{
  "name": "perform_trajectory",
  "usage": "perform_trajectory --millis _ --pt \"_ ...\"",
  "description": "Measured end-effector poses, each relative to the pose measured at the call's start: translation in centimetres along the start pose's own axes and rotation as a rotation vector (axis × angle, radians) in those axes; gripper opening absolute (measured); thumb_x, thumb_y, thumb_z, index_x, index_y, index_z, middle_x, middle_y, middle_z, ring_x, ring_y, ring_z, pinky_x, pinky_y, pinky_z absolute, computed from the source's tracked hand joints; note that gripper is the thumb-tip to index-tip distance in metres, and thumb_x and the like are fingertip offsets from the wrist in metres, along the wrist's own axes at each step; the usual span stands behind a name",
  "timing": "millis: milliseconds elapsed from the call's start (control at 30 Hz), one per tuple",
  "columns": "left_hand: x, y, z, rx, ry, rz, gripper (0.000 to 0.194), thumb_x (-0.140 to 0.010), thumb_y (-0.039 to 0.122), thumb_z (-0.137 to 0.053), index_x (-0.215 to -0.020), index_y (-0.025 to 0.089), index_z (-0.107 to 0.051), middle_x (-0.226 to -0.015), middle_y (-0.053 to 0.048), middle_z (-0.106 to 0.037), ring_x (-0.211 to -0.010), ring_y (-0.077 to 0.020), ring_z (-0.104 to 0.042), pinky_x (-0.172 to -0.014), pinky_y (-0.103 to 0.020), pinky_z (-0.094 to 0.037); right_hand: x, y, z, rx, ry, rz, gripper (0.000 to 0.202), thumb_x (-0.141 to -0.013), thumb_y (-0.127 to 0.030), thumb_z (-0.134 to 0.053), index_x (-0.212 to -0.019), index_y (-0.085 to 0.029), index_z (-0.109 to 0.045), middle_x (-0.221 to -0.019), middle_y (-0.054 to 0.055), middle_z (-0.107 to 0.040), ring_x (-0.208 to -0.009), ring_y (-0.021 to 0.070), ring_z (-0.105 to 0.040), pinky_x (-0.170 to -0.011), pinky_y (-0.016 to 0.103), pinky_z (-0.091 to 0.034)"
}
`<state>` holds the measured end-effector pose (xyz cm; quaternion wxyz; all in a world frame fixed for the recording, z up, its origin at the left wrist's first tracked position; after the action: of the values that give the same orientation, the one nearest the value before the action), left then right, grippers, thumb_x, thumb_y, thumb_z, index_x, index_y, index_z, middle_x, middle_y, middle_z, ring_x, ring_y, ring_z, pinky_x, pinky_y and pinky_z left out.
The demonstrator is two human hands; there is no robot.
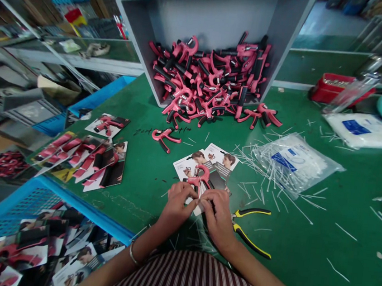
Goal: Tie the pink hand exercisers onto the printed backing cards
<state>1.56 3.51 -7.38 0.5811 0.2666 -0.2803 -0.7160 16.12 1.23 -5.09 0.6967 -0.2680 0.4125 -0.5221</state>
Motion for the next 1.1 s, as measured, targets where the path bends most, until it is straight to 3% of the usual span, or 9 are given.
perform_trajectory --millis 100,233,300,400,500,667,767,867,1100 --pt "-0.9 -1.5 2.1 -0.083 0.046 -0.017 0.020 -0.079 0.017 -0.064 -0.098 0.021 -0.057 -0.110 -0.007 -0.058 -0.105 -0.0248 -0.051 -0.093 -0.041 -0.037 1.1 2.8 3.7 0.240 -0.058 -0.015 0.022 -0.094 -0.040 -0.052 -0.106 -0.023 -0.058 -0.118 0.010 -0.059 -0.115 0.0282 -0.049 -0.100 0.048 -0.034" --pt "-1.7 -3.3 3.9 -0.170 0.077 -0.021 0.038 -0.078 0.026 -0.068 -0.113 0.020 -0.053 -0.125 -0.011 -0.054 -0.119 -0.0296 -0.045 -0.100 -0.046 -0.033 4.5 7.3 8.0 0.675 -0.287 0.028 0.087 -0.071 -0.065 -0.067 -0.140 -0.018 -0.044 -0.142 0.021 -0.043 -0.125 0.0445 -0.039 -0.094 0.061 -0.035" --pt "-2.1 -3.5 3.9 -0.204 0.070 -0.041 0.053 -0.075 0.032 -0.072 -0.122 0.020 -0.050 -0.131 -0.012 -0.051 -0.123 -0.0322 -0.042 -0.102 -0.049 -0.032 5.9 8.2 8.8 0.752 -0.375 0.040 0.087 -0.072 -0.062 -0.066 -0.142 -0.017 -0.042 -0.137 0.023 -0.049 -0.117 0.0436 -0.046 -0.087 0.059 -0.041" --pt "-3.0 -3.7 3.9 -0.195 0.032 -0.066 0.067 -0.077 0.040 -0.071 -0.134 0.020 -0.043 -0.133 -0.014 -0.050 -0.123 -0.0320 -0.042 -0.102 -0.048 -0.033 6.4 8.0 8.9 0.707 -0.462 0.000 0.055 -0.082 -0.048 -0.059 -0.130 -0.019 -0.057 -0.117 0.018 -0.062 -0.099 0.0352 -0.058 -0.081 0.051 -0.047" --pt "-4.1 -4.6 4.5 -0.185 -0.009 -0.066 0.066 -0.078 0.048 -0.068 -0.134 0.020 -0.047 -0.132 -0.013 -0.053 -0.122 -0.0315 -0.044 -0.102 -0.047 -0.034 5.8 8.0 9.3 0.452 -0.477 -0.250 0.040 -0.089 -0.047 -0.049 -0.112 -0.019 -0.066 -0.105 0.016 -0.066 -0.089 0.0308 -0.063 -0.080 0.046 -0.051" --pt "-5.1 -5.0 5.7 -0.193 0.062 -0.062 0.021 -0.085 0.032 -0.064 -0.101 0.019 -0.064 -0.112 -0.010 -0.064 -0.111 -0.0275 -0.053 -0.097 -0.045 -0.037 6.2 7.4 7.0 -0.405 -0.451 -0.775 0.051 -0.091 -0.052 -0.052 -0.130 -0.021 -0.055 -0.121 0.014 -0.063 -0.105 0.0279 -0.062 -0.085 0.039 -0.054" --pt "-5.0 -3.6 5.8 -0.120 0.095 -0.089 0.019 -0.090 0.029 -0.057 -0.106 0.019 -0.060 -0.105 -0.008 -0.065 -0.102 -0.0232 -0.058 -0.092 -0.039 -0.042 5.4 4.0 2.4 -0.943 -0.578 -0.825 0.038 -0.087 -0.041 -0.062 -0.119 -0.019 -0.060 -0.107 0.011 -0.066 -0.094 0.0219 -0.065 -0.080 0.035 -0.056" --pt "-4.5 -2.6 6.1 0.043 0.092 -0.091 0.019 -0.091 0.031 -0.055 -0.106 0.021 -0.058 -0.097 -0.004 -0.066 -0.088 -0.0187 -0.061 -0.082 -0.031 -0.046 4.0 1.9 -0.7 -1.186 -0.670 -0.844 0.030 -0.084 -0.033 -0.068 -0.110 -0.019 -0.059 -0.107 0.008 -0.064 -0.082 0.0181 -0.067 -0.065 0.030 -0.058" --pt "-4.0 -3.7 6.3 0.128 0.104 -0.038 0.015 -0.086 0.028 -0.060 -0.099 0.020 -0.061 -0.090 0.000 -0.066 -0.075 -0.0151 -0.059 -0.069 -0.025 -0.045 2.0 1.9 -1.0 -1.246 -0.769 -0.829 0.040 -0.091 -0.030 -0.060 -0.127 -0.018 -0.047 -0.120 0.015 -0.060 -0.098 0.0261 -0.068 -0.075 0.043 -0.059"
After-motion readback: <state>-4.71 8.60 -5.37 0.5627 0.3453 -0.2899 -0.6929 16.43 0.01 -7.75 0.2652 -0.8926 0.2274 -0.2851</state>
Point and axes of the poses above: each hand's wrist, its own x-axis away from the middle knuckle, its own z-axis out of the back of the hand, y = z × x, the point moved 7 cm from there along -x, towards the middle knuckle
